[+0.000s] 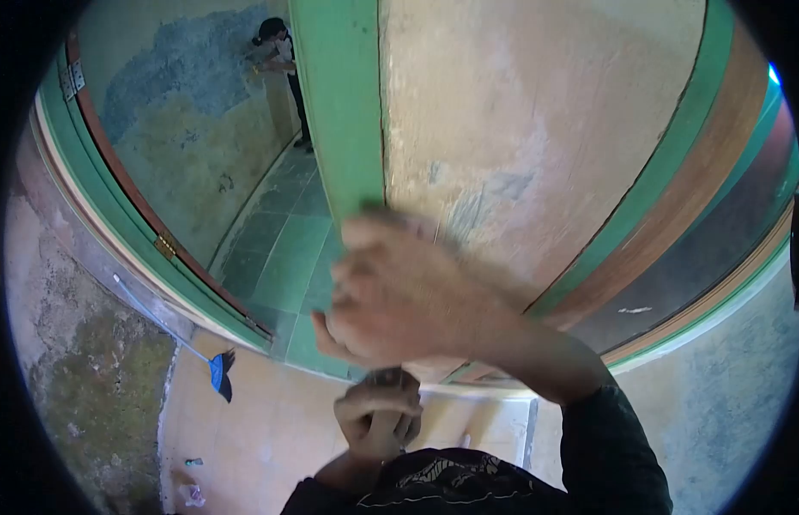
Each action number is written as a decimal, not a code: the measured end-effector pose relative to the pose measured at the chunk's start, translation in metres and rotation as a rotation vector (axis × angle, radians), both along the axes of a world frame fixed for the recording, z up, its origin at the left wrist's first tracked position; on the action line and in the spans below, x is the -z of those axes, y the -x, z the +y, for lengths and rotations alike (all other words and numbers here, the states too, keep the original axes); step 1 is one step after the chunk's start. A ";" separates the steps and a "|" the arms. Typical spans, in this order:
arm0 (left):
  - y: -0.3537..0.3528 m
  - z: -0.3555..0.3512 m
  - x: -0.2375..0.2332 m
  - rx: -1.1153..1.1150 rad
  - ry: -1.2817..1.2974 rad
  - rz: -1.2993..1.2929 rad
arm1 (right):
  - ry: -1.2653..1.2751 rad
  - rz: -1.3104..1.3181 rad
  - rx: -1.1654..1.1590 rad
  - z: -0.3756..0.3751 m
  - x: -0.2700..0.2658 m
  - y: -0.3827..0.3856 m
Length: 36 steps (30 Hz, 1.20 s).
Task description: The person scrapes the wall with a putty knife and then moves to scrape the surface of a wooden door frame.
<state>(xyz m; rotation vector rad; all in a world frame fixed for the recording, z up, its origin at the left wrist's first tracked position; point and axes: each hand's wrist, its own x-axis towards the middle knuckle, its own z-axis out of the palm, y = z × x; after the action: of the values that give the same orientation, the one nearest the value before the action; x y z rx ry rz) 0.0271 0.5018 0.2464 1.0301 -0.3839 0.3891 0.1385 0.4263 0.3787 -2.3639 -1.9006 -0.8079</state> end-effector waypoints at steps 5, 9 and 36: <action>0.014 0.004 0.008 0.132 0.118 0.048 | 0.090 -0.019 0.063 0.002 0.016 0.004; 0.008 0.010 -0.001 0.117 0.097 0.060 | 0.016 0.010 0.003 0.003 0.000 -0.001; 0.008 0.005 0.017 0.181 0.163 0.062 | -0.076 0.002 -0.009 -0.002 0.035 -0.002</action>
<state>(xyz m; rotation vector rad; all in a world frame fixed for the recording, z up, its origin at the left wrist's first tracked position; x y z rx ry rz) 0.0190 0.5066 0.2299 0.8386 -0.3798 0.2215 0.1400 0.4247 0.3439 -2.3096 -1.8435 -0.8607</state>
